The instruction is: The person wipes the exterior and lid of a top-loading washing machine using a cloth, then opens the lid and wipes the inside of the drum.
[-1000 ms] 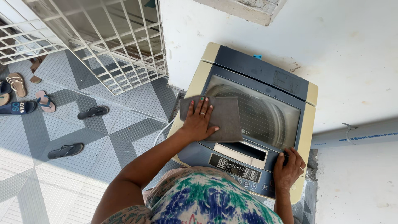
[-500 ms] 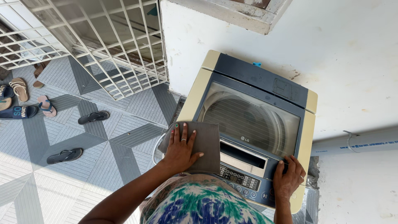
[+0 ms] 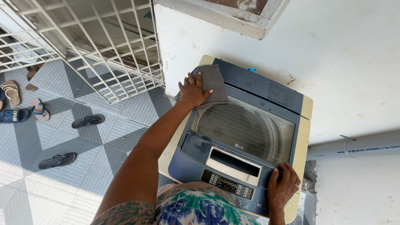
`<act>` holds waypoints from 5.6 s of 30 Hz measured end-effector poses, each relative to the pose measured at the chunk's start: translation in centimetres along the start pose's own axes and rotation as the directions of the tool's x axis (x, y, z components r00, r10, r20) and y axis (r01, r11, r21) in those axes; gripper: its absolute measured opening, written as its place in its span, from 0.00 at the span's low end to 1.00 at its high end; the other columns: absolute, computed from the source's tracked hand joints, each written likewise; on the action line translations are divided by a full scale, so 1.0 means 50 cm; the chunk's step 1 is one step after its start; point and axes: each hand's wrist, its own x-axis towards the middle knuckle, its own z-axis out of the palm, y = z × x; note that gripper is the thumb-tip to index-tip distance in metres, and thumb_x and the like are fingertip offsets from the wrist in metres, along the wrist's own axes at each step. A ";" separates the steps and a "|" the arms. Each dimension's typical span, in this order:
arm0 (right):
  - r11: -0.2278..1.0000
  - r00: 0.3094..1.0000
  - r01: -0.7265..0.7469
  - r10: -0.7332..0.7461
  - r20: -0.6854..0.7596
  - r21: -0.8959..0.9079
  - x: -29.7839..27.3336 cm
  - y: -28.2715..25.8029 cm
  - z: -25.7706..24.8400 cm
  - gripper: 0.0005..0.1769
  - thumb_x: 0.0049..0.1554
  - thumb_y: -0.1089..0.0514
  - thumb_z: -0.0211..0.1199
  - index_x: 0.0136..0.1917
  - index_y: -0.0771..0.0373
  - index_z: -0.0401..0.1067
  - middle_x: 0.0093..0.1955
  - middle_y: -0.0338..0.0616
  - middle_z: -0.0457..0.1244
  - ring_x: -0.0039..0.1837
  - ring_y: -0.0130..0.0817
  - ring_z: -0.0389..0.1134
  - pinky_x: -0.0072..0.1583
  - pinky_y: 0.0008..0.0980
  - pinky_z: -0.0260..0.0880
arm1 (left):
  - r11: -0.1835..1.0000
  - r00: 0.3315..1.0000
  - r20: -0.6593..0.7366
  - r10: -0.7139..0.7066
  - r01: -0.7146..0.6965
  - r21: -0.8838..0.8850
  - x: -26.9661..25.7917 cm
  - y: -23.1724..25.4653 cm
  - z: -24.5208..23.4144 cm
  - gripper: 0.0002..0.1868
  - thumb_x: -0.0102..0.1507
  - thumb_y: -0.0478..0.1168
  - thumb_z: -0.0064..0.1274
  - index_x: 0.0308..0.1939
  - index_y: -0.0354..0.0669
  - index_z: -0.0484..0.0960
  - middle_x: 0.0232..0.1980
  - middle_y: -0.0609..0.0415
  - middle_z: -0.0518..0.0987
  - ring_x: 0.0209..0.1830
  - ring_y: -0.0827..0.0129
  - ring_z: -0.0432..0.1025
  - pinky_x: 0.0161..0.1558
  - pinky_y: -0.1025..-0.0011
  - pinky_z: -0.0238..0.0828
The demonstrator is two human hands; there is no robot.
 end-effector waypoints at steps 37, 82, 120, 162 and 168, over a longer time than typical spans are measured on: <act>0.994 0.994 -0.108 0.108 0.015 -0.012 0.004 0.002 0.006 0.16 0.60 0.54 0.60 0.60 0.56 0.77 0.71 0.41 0.62 0.77 0.45 0.54 0.74 0.52 0.51 | 0.912 0.917 0.014 0.399 -0.399 0.094 0.238 0.441 0.064 0.47 0.61 0.83 0.26 0.79 0.73 0.55 0.85 0.49 0.48 0.86 0.52 0.37 0.73 0.28 0.11; 0.546 0.500 0.815 -0.832 0.240 0.193 -0.030 -0.557 0.108 0.39 0.56 0.44 0.62 0.73 0.68 0.61 0.73 0.60 0.52 0.74 0.56 0.53 0.74 0.56 0.49 | 0.876 0.877 -0.459 0.141 -0.326 -0.355 -0.460 -0.111 0.090 0.35 0.71 0.61 0.38 0.74 0.40 0.66 0.79 0.31 0.54 0.78 0.36 0.50 0.73 0.41 0.45; 0.208 0.028 0.889 -0.914 0.405 0.408 -0.039 -0.503 0.076 0.35 0.66 0.29 0.44 0.74 0.52 0.62 0.83 0.49 0.49 0.85 0.46 0.42 0.81 0.58 0.27 | 0.841 0.902 -0.415 0.122 -0.316 -0.439 -0.469 -0.111 0.053 0.36 0.68 0.64 0.41 0.70 0.44 0.69 0.80 0.33 0.54 0.79 0.35 0.51 0.68 0.41 0.57; 0.969 0.981 -0.135 0.160 0.109 -0.206 0.405 -0.124 0.187 0.36 0.67 0.36 0.35 0.84 0.48 0.49 0.85 0.61 0.38 0.84 0.65 0.32 0.76 0.71 0.27 | 0.965 0.944 -0.312 0.108 -0.175 -0.196 -0.450 -0.083 0.051 0.34 0.67 0.55 0.48 0.69 0.35 0.64 0.76 0.24 0.53 0.71 0.31 0.59 0.58 0.36 0.66; 0.908 0.913 0.404 -0.392 0.113 -0.114 0.283 -0.365 0.271 0.35 0.67 0.39 0.43 0.84 0.47 0.51 0.85 0.57 0.43 0.84 0.62 0.42 0.77 0.70 0.37 | 0.958 0.939 -0.326 0.107 -0.186 -0.219 -0.448 -0.084 0.056 0.35 0.67 0.55 0.48 0.69 0.35 0.63 0.75 0.23 0.54 0.72 0.31 0.58 0.58 0.38 0.67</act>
